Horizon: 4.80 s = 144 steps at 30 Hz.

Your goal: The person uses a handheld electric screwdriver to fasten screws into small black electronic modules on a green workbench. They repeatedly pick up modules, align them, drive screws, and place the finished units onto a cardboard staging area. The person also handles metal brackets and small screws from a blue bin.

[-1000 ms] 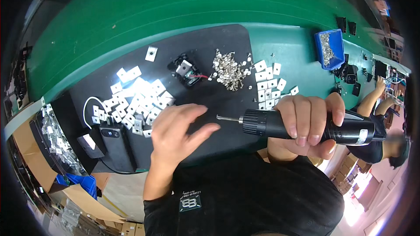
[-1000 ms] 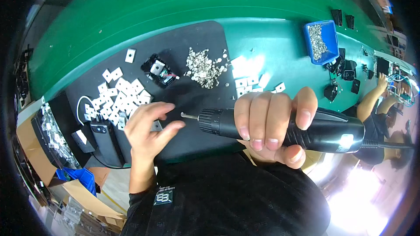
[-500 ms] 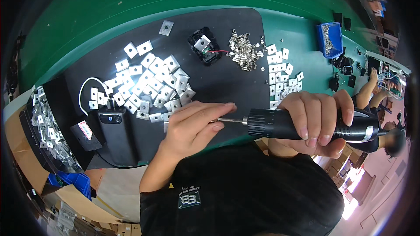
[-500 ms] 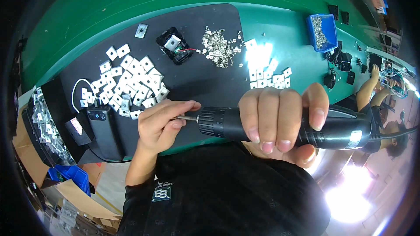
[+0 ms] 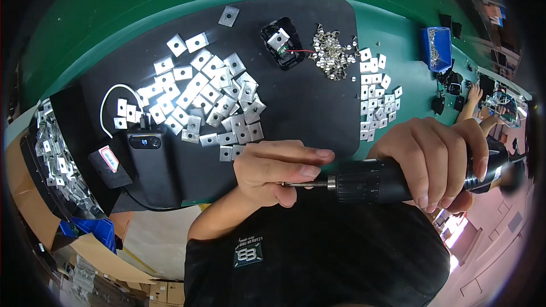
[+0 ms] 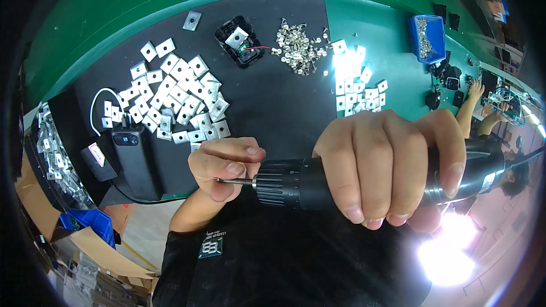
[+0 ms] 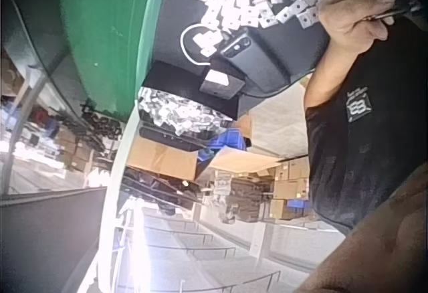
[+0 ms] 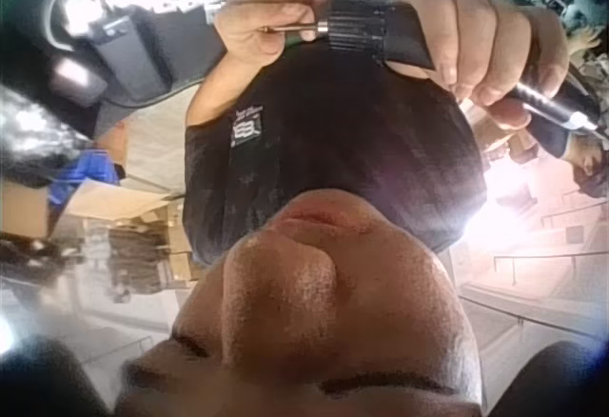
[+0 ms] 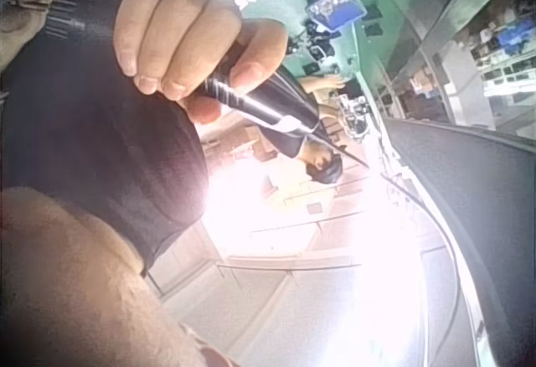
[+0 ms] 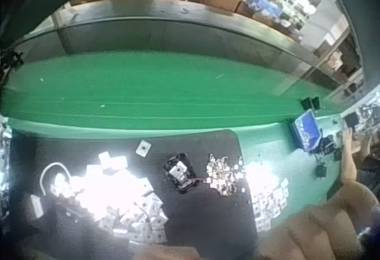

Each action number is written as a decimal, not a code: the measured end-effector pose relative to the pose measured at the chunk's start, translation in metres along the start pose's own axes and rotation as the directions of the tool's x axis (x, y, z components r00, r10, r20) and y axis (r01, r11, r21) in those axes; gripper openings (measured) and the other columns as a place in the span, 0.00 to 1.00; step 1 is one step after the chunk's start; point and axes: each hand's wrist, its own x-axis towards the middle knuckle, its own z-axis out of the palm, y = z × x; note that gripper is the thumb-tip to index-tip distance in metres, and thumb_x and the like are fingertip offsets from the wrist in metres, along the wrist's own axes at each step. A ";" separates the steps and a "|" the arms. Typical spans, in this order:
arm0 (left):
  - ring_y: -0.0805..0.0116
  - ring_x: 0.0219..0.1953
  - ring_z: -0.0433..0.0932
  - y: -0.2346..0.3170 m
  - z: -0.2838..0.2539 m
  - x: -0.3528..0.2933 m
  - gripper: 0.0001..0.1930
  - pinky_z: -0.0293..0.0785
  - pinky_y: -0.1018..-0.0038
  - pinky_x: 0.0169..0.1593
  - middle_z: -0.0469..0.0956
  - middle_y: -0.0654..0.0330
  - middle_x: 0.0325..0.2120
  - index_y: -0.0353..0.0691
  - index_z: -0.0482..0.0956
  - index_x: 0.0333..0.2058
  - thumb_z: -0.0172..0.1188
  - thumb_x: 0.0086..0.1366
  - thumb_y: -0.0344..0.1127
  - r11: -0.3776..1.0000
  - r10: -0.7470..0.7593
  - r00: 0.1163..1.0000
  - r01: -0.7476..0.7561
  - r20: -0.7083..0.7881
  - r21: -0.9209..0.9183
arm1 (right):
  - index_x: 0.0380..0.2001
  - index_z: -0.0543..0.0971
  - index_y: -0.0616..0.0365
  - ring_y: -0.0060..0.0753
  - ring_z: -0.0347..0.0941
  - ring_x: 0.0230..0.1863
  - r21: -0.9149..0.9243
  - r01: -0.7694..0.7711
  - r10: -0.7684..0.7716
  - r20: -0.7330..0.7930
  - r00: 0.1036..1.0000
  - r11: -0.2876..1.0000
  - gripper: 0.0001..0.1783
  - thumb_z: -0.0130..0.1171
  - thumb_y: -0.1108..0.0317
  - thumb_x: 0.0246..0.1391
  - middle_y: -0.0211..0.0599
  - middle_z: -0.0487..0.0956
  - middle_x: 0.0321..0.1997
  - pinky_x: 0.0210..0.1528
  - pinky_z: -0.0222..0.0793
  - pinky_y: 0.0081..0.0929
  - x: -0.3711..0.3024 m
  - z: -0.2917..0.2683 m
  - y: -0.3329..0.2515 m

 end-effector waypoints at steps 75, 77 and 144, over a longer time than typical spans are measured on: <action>0.41 0.54 0.68 0.418 -0.197 -0.031 0.46 0.63 0.52 0.58 0.70 0.37 0.51 0.34 0.59 0.61 0.66 0.48 0.53 -0.608 0.515 0.756 0.654 -0.402 0.450 | 0.41 0.65 0.60 0.27 0.71 0.21 -0.588 -0.177 0.061 -0.210 0.976 0.789 0.21 0.61 0.79 0.43 0.34 0.72 0.20 0.29 0.72 0.26 -0.024 -0.065 0.013; 0.42 0.57 0.65 0.412 -0.198 -0.024 0.47 0.58 0.51 0.61 0.66 0.39 0.56 0.35 0.58 0.62 0.66 0.48 0.54 -0.604 0.538 0.722 0.690 -0.435 0.398 | 0.42 0.65 0.60 0.27 0.72 0.21 -0.549 -0.167 0.067 -0.197 0.978 0.819 0.22 0.61 0.79 0.43 0.35 0.72 0.21 0.28 0.72 0.26 -0.019 -0.072 0.007; 0.46 0.37 0.78 0.505 0.156 0.380 0.31 0.73 0.63 0.42 0.78 0.41 0.30 0.30 0.72 0.33 0.66 0.47 0.57 -0.856 0.484 0.806 0.355 0.342 0.375 | 0.42 0.62 0.59 0.26 0.72 0.22 -0.583 -0.095 -0.091 -0.282 0.955 0.807 0.22 0.59 0.74 0.45 0.37 0.73 0.20 0.28 0.72 0.22 -0.042 -0.095 0.000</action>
